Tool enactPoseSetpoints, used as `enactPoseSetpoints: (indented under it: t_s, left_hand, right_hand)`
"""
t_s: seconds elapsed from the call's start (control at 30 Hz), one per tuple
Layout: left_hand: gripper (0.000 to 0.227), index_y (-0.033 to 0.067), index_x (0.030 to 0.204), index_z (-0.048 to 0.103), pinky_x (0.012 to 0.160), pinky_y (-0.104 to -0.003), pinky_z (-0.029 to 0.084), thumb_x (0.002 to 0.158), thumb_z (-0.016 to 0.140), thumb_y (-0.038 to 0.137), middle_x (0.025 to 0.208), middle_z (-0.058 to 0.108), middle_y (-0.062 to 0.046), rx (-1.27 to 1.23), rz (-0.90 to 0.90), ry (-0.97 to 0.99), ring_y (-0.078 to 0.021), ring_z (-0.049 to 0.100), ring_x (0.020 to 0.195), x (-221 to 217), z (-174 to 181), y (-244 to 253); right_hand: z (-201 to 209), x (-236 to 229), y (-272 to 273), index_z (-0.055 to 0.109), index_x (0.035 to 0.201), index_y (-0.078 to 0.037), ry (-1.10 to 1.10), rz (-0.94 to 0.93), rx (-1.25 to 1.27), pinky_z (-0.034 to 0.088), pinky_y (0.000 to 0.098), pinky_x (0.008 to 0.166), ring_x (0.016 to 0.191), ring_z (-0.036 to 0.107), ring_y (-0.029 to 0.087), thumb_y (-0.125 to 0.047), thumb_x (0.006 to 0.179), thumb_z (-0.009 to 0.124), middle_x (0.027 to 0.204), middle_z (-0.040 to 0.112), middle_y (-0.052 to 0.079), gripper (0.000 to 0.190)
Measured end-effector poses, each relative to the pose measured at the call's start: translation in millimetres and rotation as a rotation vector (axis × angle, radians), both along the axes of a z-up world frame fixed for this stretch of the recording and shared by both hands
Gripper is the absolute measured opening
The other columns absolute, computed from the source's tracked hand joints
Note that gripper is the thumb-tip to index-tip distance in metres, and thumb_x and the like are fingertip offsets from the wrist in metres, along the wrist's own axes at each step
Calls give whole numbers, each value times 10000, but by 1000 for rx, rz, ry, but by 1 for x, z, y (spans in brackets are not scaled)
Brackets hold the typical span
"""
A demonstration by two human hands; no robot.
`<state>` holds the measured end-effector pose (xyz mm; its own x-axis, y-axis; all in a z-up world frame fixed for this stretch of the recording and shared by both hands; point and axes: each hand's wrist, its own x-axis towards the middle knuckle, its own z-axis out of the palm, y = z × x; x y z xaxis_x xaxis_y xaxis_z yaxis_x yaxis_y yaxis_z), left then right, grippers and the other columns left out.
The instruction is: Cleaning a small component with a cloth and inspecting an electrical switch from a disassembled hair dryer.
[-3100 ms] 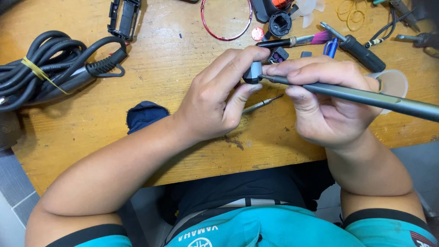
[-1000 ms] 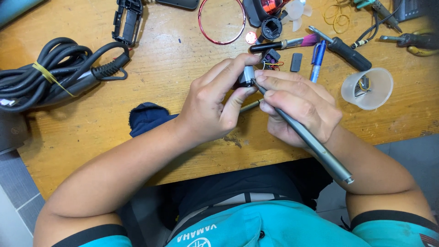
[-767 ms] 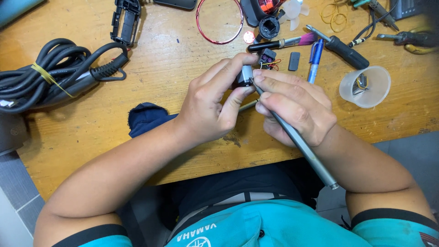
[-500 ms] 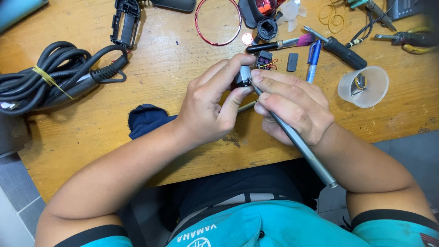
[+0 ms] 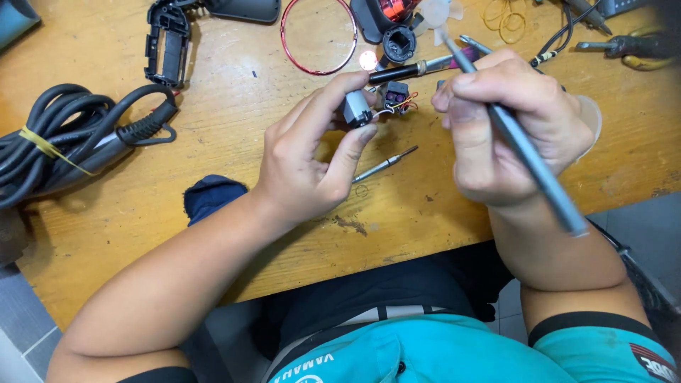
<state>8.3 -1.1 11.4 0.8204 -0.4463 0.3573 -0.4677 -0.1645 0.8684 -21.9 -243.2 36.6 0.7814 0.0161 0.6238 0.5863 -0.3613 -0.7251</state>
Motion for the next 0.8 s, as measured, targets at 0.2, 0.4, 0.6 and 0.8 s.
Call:
enactPoseSetpoints:
  t_s: [0.2, 0.4, 0.6, 0.8]
  left_hand:
    - [423, -27, 1584, 558, 1115, -395, 738, 1203, 740, -12, 1379, 786, -205, -44, -30, 48, -319, 828, 1248, 1, -3, 2]
    - [462, -27, 1600, 533, 1194, -410, 769, 1203, 768, -22, 1446, 791, -239, -65, -48, 44, -342, 859, 1326, 2, -6, 2]
    - [453, -43, 1598, 527, 1197, -411, 765, 1213, 766, -46, 1457, 773, -251, -63, -73, 29, -356, 836, 1364, 3, -5, 3]
    - [390, -120, 1551, 543, 1272, -480, 704, 1225, 741, -41, 1431, 763, -317, -34, -87, -108, -432, 833, 1339, 5, -4, 0]
  right_hand:
    - [39, -27, -5, 457, 1617, 99, 371, 236, 14, 738, 483, 1219, 1419, 708, 443, -74, 1176, 667, 1511, 724, 383, 519]
    - [42, -36, -41, 393, 1792, -29, 712, 658, 493, 657, 721, 1527, 1712, 674, 638, -305, 1314, 507, 1838, 492, 374, 564]
    - [55, -58, 3, 380, 1391, -81, 898, 164, 353, 565, 226, 488, 457, 600, 170, 47, 1123, 575, 1222, 775, 274, 355]
    - [38, -71, 13, 530, 1428, 124, 712, 92, -142, 744, 318, 1019, 1056, 888, 235, 19, 1114, 681, 1141, 833, 228, 364]
